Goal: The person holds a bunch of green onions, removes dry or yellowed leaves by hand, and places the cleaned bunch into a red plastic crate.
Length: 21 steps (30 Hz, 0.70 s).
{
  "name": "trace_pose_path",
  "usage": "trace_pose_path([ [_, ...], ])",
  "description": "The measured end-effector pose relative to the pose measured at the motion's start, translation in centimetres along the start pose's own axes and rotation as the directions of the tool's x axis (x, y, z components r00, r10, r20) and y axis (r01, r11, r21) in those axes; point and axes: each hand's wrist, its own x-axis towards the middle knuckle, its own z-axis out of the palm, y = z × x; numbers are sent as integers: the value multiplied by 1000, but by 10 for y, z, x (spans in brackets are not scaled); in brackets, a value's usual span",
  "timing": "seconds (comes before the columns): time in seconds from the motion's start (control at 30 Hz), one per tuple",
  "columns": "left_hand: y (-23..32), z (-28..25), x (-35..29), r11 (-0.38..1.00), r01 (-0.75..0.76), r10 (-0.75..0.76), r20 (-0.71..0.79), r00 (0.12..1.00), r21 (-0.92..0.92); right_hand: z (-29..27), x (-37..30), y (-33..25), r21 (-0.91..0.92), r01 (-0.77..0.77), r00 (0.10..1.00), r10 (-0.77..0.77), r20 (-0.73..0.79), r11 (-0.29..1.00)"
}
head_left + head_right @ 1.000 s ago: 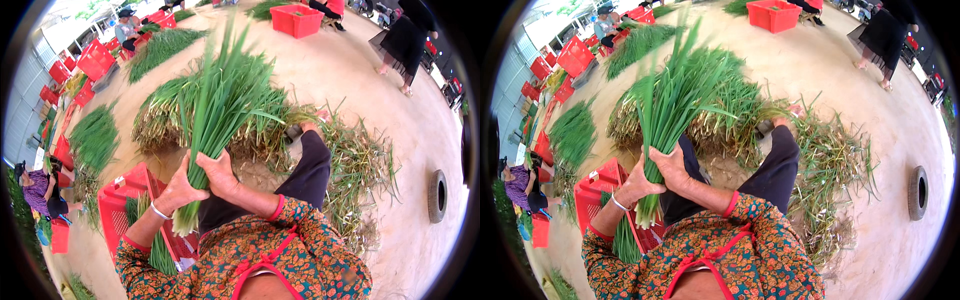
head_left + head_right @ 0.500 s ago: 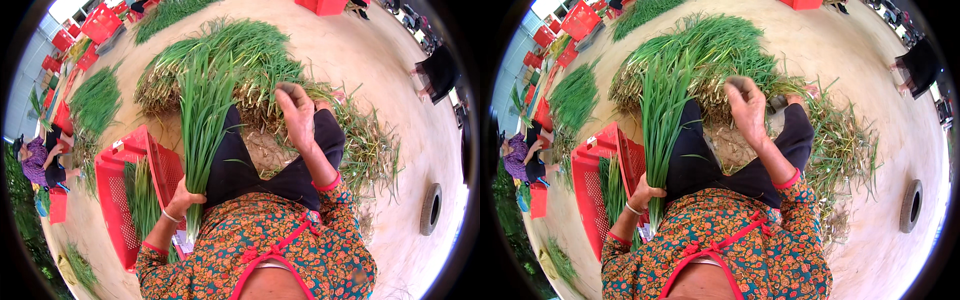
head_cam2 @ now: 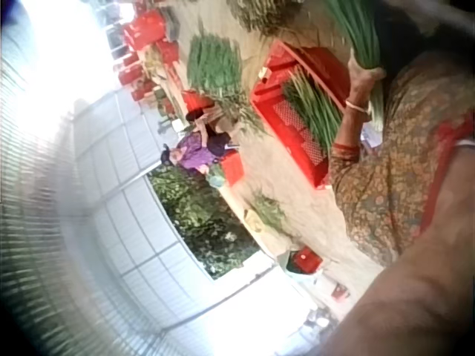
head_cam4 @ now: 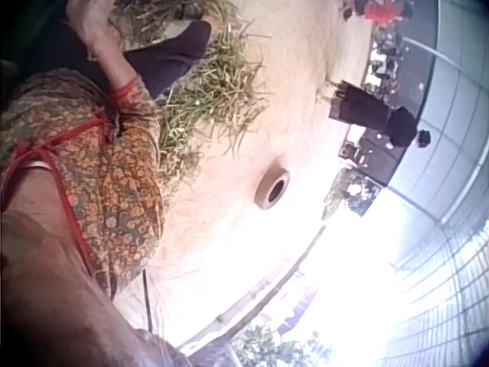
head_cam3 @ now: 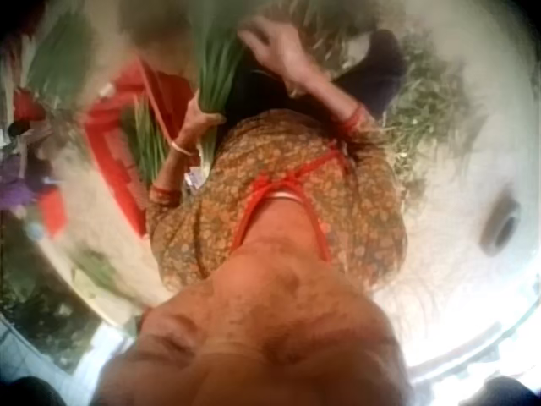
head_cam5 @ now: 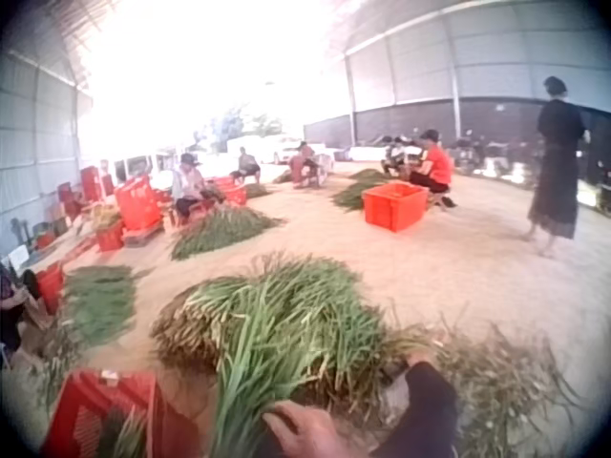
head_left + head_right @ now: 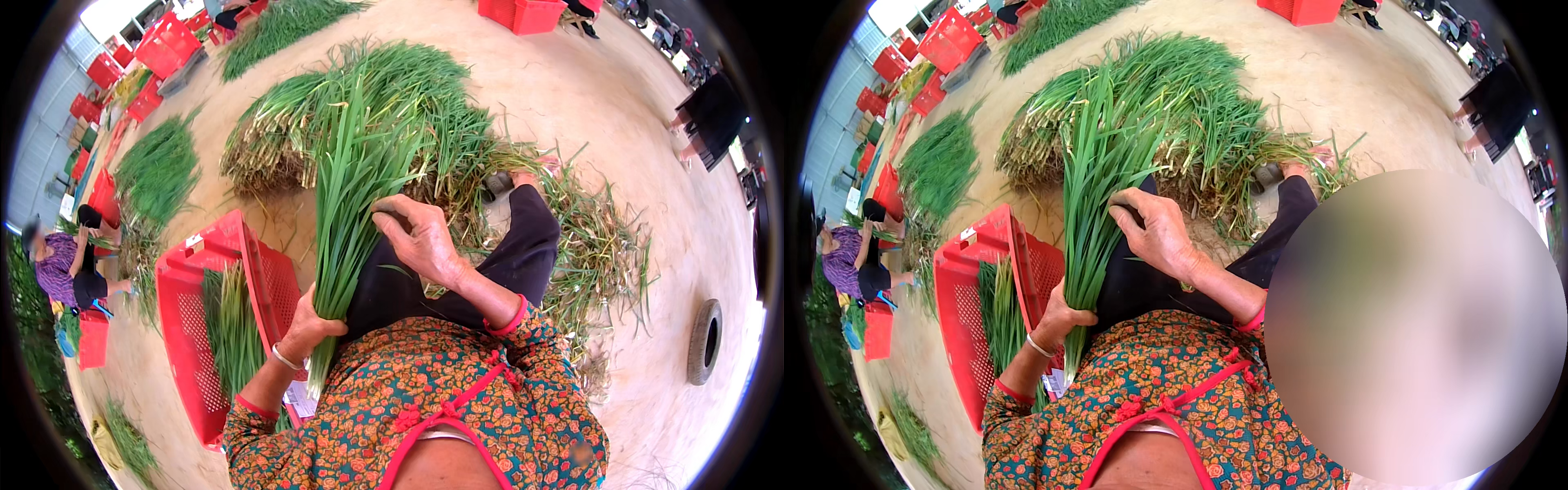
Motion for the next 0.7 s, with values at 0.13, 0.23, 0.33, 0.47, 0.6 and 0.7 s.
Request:
trace_pose_path([
  [0.13, 0, 2, 0, 1000, 11, -11, -8, 1000, 10, 14, -11, 17, -75, -83, 995, 80, -52, 994],
  [0.23, 1, 3, -1, 1000, 18, -18, -5, 1000, 15, 15, -11, 15, 259, -371, 926, 377, 25, 892],
  [0.33, 8, 5, -3, 1000, 8, -8, -4, 1000, 27, 16, -4, 9, 473, -511, 844, 524, 117, 718],
  [0.47, 5, 4, -2, 1000, -7, 7, 20, 1000, 16, 20, -5, 6, 511, -529, 836, 521, 174, 678],
  [0.6, 11, 1, -9, 999, 42, -42, 79, 996, 2, 22, -14, 14, 213, -226, 974, 227, 23, 951],
  [0.7, 8, -6, -12, 994, 108, -105, 169, 980, -8, 6, -25, 28, -404, 252, 967, -248, 64, 879],
])
